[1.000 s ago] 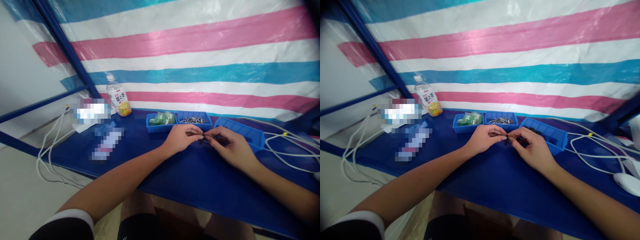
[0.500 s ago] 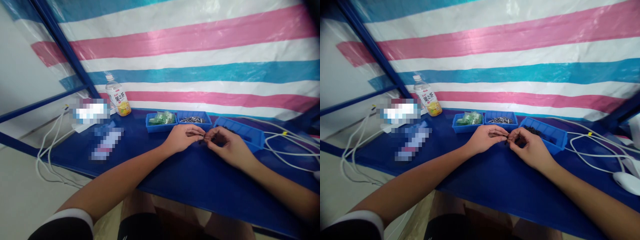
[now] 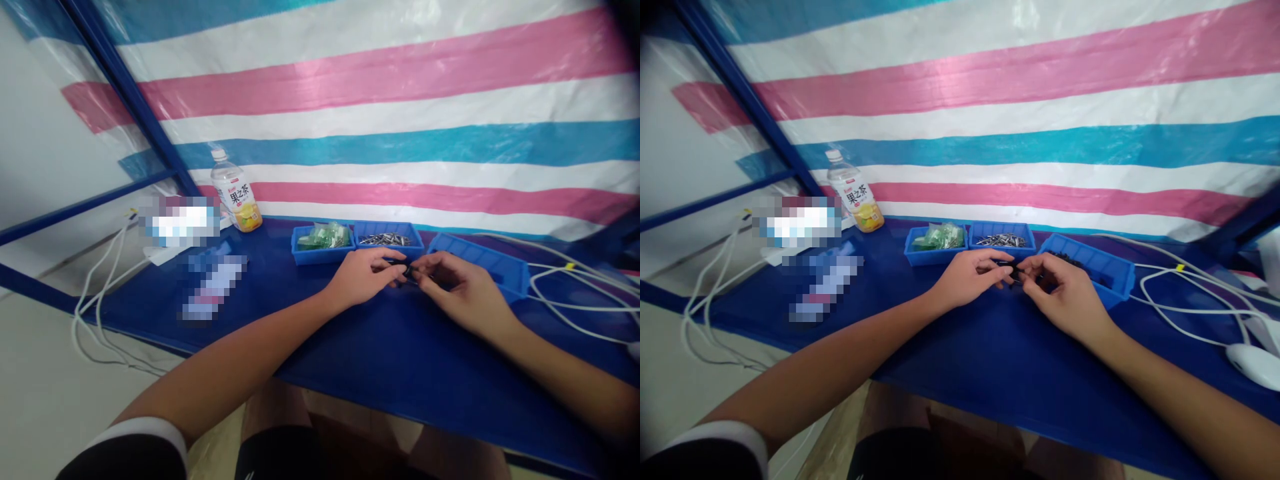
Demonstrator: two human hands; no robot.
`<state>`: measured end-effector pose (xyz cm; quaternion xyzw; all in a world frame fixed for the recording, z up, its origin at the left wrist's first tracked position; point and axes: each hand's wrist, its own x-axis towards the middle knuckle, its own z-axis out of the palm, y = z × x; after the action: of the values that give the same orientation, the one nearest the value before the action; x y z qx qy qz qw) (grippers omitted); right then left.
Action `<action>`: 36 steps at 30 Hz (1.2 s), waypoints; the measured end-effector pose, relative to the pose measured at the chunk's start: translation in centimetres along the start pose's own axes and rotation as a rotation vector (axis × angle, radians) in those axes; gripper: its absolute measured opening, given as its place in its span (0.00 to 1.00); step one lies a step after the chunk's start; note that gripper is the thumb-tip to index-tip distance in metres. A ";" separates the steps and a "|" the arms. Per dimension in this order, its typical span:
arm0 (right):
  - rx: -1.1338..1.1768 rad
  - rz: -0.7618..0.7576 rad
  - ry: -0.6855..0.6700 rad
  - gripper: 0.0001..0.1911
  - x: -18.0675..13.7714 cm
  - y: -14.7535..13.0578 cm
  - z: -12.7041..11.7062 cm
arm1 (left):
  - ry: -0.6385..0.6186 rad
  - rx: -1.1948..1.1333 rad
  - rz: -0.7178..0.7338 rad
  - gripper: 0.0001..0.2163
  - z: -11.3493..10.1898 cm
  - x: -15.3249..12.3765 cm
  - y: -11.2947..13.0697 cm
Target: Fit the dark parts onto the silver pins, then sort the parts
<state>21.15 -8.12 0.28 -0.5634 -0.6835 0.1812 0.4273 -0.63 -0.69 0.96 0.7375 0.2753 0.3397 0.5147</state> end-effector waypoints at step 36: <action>-0.037 0.010 -0.104 0.18 0.3 -0.4 0.1 | 0.067 -0.233 0.077 0.15 0.0 0.6 -0.9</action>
<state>20.79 -7.96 0.62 -0.5643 -0.7053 0.1999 0.3797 -0.29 0.00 0.25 0.6710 0.2223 0.4133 0.5740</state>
